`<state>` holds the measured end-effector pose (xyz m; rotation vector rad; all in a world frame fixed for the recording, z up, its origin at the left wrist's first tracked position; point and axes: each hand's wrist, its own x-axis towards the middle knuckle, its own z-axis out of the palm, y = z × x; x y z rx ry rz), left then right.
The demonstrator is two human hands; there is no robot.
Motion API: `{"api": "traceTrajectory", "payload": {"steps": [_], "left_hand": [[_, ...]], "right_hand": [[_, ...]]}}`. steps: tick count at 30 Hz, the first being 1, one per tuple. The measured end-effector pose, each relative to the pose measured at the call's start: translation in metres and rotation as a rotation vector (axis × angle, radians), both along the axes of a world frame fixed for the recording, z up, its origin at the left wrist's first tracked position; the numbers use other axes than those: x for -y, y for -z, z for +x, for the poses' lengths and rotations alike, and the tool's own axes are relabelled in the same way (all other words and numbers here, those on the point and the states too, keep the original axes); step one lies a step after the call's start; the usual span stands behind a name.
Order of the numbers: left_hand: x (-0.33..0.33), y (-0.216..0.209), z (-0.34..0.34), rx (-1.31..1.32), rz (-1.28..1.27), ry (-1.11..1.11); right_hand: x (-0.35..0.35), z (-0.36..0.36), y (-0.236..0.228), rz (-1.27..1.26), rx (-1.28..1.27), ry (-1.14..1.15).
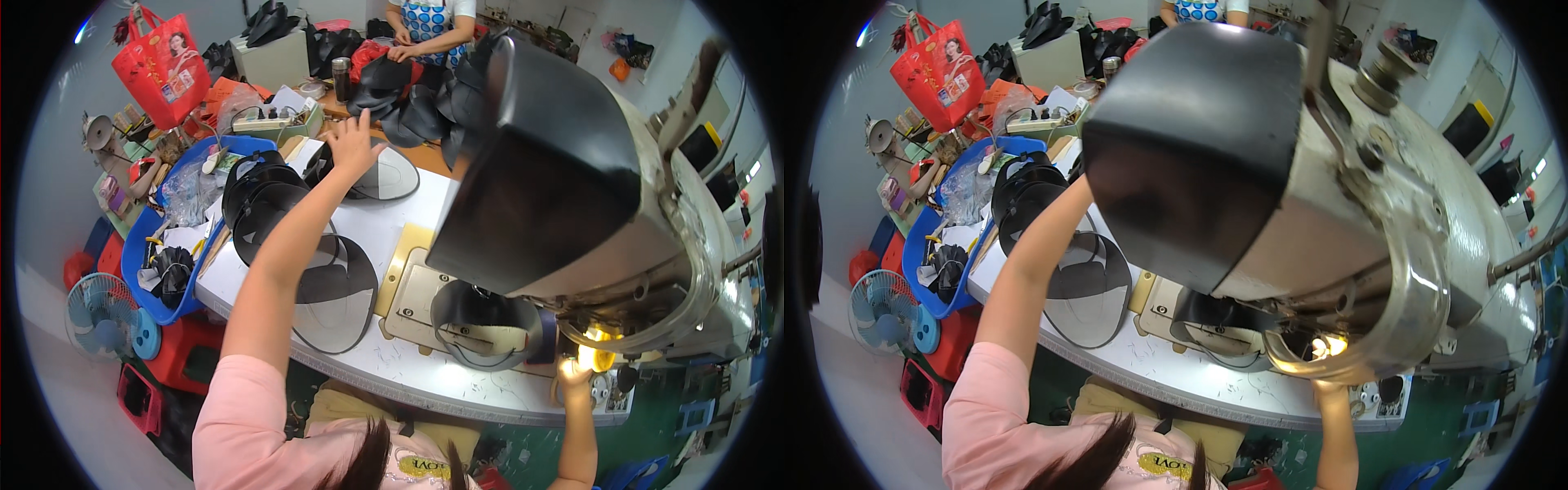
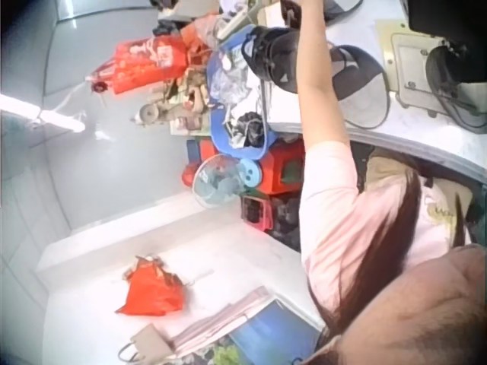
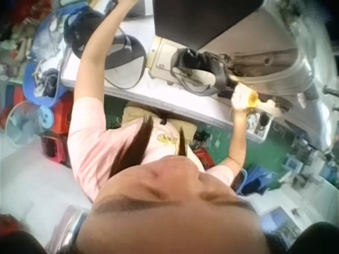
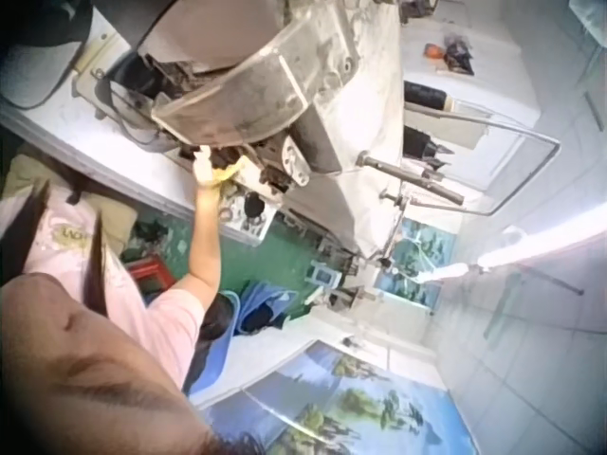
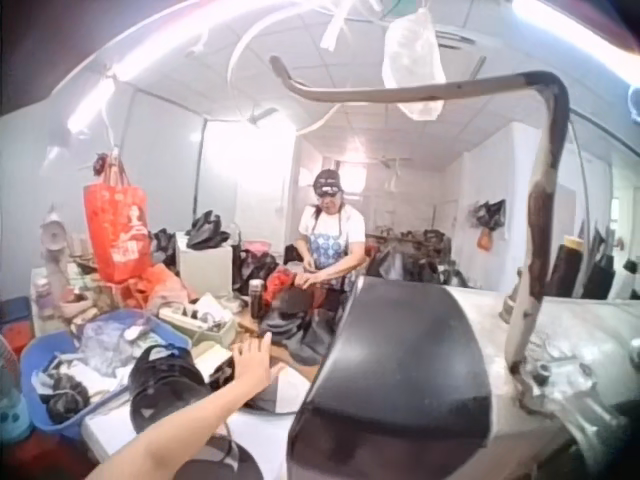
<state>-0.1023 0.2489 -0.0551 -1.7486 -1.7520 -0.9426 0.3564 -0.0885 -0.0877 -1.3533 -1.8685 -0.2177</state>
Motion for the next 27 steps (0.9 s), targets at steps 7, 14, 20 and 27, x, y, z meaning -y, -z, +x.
{"api": "traceTrajectory", "payload": {"steps": [7, 14, 20, 27], "left_hand": [[0.180, -0.018, 0.063, 0.302, 0.036, 1.292], [0.254, -0.057, 0.107, 0.193, 0.121, 1.317], [0.250, -0.057, 0.107, 0.322, -0.084, 1.333], [0.250, -0.056, 0.110, 0.433, -0.188, 1.280]], "right_hand": [[0.002, -0.069, -0.061, 0.116, 0.004, -0.196], [-0.010, -0.112, -0.085, 0.020, 0.062, -0.305], [-0.020, -0.131, -0.095, 0.006, -0.058, -0.359], [-0.024, -0.131, -0.087, 0.037, -0.114, -0.331]]}}
